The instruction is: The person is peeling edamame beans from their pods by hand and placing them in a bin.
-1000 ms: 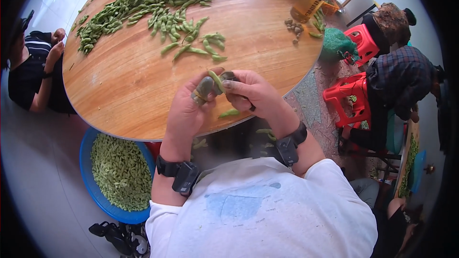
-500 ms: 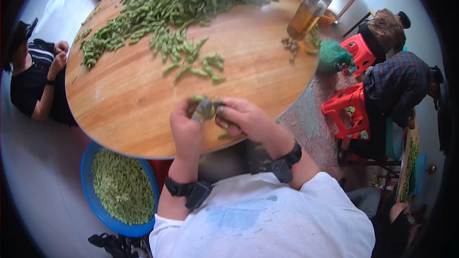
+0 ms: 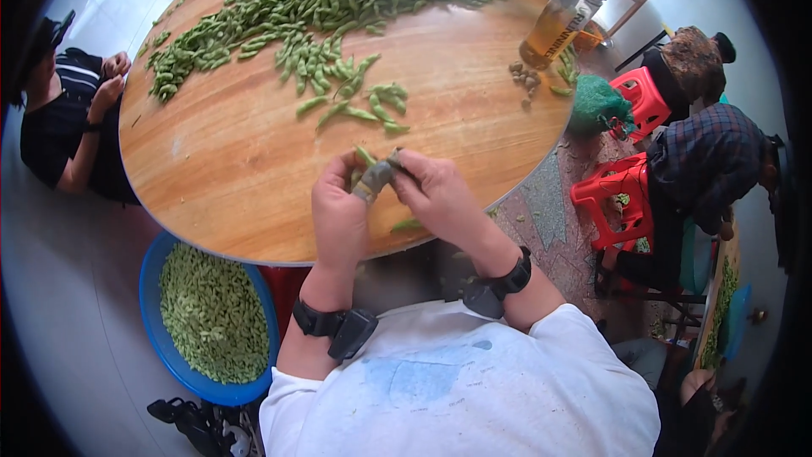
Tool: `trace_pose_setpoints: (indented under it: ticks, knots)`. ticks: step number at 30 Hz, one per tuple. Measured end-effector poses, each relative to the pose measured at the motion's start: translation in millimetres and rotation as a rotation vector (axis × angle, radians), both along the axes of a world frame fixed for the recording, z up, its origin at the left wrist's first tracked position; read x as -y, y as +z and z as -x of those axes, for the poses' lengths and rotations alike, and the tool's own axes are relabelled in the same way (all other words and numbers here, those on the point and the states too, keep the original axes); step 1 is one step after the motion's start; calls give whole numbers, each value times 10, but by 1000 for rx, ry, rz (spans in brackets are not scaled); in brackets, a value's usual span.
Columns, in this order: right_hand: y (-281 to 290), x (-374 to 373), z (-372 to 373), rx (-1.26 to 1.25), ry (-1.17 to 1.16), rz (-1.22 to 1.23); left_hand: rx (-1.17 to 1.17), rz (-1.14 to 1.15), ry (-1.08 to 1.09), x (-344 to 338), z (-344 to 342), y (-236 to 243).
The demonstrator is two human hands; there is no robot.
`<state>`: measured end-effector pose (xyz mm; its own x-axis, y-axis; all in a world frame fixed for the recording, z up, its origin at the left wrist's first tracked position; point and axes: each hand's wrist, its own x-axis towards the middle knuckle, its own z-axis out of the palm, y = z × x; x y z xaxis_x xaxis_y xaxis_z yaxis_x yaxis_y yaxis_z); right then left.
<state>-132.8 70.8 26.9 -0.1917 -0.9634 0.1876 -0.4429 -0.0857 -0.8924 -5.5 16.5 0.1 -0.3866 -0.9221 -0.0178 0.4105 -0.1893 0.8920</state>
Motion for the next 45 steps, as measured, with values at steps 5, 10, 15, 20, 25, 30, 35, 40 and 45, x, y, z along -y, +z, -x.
trace_pose_setpoints:
  ticks: [5, 10, 15, 20, 25, 30, 35, 40, 45]
  knots:
    - [-191, 76, 85, 393, 105, -115, -160, -122, -119, 33, -34, -1]
    - [-96, 31, 168, 833, 259, -349, -334, -310, -177, 24, -57, 66]
    - [-4, 82, 205, 697, 30, -203, 104, 51, -60, -60, 37, 131]
    - [-94, 107, 226, 845, 170, -312, 393, 368, -7, -95, -8, 158]
    - [-168, -23, 126, 1490, 228, -508, 490, 1067, 97, -78, -129, 172]
    - [-261, -35, 1, 1789, 264, -467, 515, 1038, 139, -173, -102, 213]
    - [-124, 71, -130, 1320, 76, -255, 577, 606, 238, -88, -44, 82]
    - [97, -38, 41, 976, 307, -134, 93, 75, 94, 71, -197, 92]
    - [-1, 329, 331, -545, -89, 49, 26, -9, -8, 90, -184, 24]
